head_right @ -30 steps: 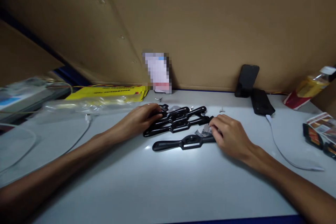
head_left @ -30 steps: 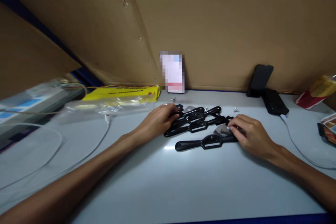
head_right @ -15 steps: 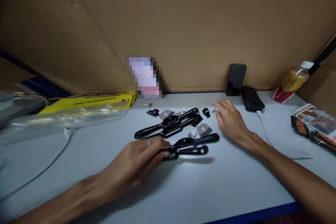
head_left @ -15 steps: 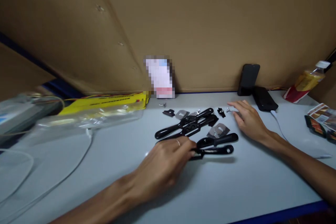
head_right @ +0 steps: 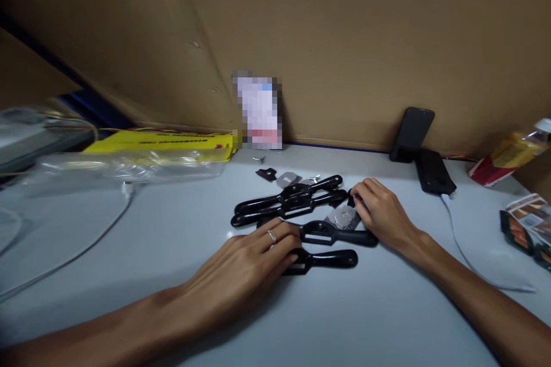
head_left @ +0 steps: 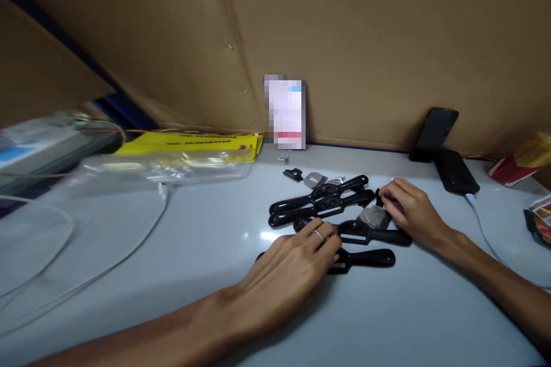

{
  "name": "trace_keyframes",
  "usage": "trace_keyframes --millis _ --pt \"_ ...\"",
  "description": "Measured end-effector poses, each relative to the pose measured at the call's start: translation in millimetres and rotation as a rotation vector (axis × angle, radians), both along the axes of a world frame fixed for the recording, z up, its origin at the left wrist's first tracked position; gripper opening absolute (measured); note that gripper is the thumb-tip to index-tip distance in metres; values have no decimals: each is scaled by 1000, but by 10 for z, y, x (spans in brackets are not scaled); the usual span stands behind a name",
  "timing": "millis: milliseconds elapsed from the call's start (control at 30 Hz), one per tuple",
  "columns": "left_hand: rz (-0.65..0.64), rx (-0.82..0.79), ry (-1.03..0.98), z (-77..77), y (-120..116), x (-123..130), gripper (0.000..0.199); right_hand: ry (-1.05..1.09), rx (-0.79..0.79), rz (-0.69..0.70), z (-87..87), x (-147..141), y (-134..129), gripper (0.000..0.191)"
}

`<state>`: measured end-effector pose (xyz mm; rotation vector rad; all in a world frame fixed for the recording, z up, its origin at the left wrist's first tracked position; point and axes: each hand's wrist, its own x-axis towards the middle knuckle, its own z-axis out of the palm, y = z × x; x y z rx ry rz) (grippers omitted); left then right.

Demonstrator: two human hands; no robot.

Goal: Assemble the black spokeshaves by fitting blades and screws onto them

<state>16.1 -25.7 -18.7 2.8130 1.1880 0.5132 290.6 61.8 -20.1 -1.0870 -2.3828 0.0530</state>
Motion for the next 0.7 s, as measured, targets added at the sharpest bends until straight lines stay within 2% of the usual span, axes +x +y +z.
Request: trace_keyframes --millis 133,233,400,467,567,700 --pt "47 -50 32 -1 19 -12 23 -66 -41 43 43 -20 -38 14" --pt "30 -61 41 2 24 -13 25 -6 -65 19 59 -70 -76 14" --pt "5 -87 11 34 21 -13 25 321 -210 -185 155 -15 -15 4" --pt "7 -96 -13 46 24 -13 25 380 -173 -298 199 110 72 5" --pt "-4 -81 -52 43 35 -15 26 291 -139 -399 196 331 216 5" --pt "-2 -42 -67 20 41 -16 26 86 -146 -413 114 490 301 8"
